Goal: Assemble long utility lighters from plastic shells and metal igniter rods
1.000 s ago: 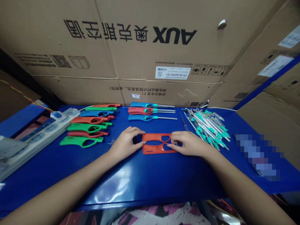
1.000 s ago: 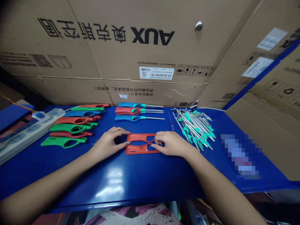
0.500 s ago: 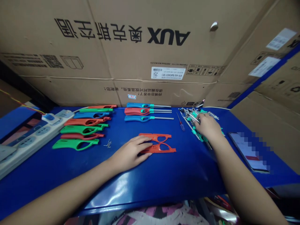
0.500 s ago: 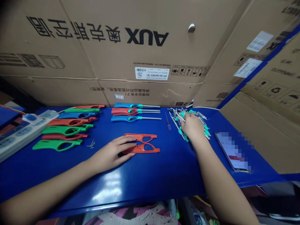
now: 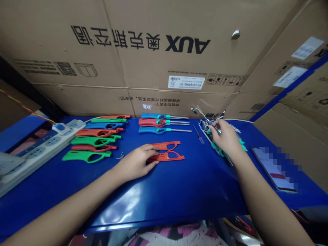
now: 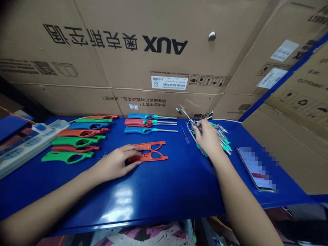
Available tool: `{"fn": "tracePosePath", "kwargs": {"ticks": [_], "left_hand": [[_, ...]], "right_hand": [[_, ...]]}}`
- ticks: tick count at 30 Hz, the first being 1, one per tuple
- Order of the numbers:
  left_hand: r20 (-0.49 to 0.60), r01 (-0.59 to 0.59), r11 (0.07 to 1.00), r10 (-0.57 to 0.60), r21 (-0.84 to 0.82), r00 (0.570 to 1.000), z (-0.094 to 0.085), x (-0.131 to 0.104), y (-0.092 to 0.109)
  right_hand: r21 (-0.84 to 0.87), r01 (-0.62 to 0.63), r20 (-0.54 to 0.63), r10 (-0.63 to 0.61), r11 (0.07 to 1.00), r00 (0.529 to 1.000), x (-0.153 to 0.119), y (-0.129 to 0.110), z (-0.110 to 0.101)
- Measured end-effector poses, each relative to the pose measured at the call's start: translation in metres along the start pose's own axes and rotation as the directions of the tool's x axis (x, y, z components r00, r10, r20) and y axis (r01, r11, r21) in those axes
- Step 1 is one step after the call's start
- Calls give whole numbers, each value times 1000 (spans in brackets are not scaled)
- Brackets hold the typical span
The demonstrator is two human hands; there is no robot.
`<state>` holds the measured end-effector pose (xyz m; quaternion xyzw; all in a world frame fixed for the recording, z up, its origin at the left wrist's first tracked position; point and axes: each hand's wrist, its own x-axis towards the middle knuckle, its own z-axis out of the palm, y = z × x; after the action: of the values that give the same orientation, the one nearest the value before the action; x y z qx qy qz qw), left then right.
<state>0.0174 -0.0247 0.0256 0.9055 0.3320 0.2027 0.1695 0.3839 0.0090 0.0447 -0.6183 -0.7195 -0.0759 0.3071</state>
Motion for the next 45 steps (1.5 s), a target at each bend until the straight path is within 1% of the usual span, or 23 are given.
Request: {"fn": "tracePosePath", "kwargs": {"ticks": [2, 4, 5, 7, 9, 11, 13, 15, 17, 19, 22, 24, 26, 28, 31, 36, 41, 45], "left_hand": [[35, 5, 1000, -6, 13, 999, -7, 0, -4], [49, 34, 999, -35, 19, 998, -13, 0, -6], [30, 56, 998, -56, 14, 998, -14, 0, -6], [-61, 104, 994, -106, -28, 993, -13, 1, -2], [-153, 142, 982, -161, -128, 975, -6, 2, 3], [-177, 143, 958, -190, -249, 966, 1, 2, 9], [-199, 145, 942, -211, -304, 957, 6, 2, 13], [-240, 162, 938, -240, -305, 941, 7, 2, 15], [-273, 185, 934, -271, -304, 923, 5, 1, 16], [-292, 187, 934, -279, -305, 915, 2, 1, 16], [-308, 174, 945, -258, -275, 916, -2, 3, 14], [-295, 187, 951, -257, -247, 920, -4, 4, 10], [-238, 190, 956, -243, -225, 940, -4, 5, 7], [-180, 158, 966, -196, -204, 964, -4, 5, 3], [-144, 101, 980, -126, -170, 981, -2, 5, 1], [-131, 48, 995, -60, -90, 990, 6, 3, 0], [-164, 57, 998, -61, -33, 985, 15, 2, -1], [-178, 60, 997, -67, -43, 982, 15, 1, -2]], "right_hand": [[114, 82, 80, -91, 990, 993, -3, -14, -2], [164, 192, 182, -221, 968, 958, -8, -30, -1], [177, 242, 203, -276, 954, 940, -12, -39, 0], [225, 320, 221, -368, 921, 903, -20, -56, 4], [293, 361, 239, -433, 885, 869, -27, -70, 9], [347, 364, 243, -458, 864, 855, -32, -80, 13], [365, 359, 248, -461, 859, 852, -35, -85, 16], [351, 357, 267, -458, 866, 848, -36, -84, 17], [340, 351, 312, -457, 872, 833, -35, -81, 16], [372, 338, 371, -472, 865, 800, -35, -78, 14], [486, 294, 434, -519, 823, 736, -33, -75, 9], [539, 253, 455, -530, 804, 716, -32, -75, 6], [555, 215, 477, -519, 804, 709, -31, -73, 4], [547, 189, 499, -499, 815, 709, -29, -71, 3], [529, 189, 508, -487, 828, 710, -26, -66, 2], [493, 246, 500, -504, 834, 704, -24, -60, 3], [461, 323, 492, -540, 827, 683, -25, -57, 9], [464, 349, 483, -563, 814, 671, -25, -56, 12]]}}
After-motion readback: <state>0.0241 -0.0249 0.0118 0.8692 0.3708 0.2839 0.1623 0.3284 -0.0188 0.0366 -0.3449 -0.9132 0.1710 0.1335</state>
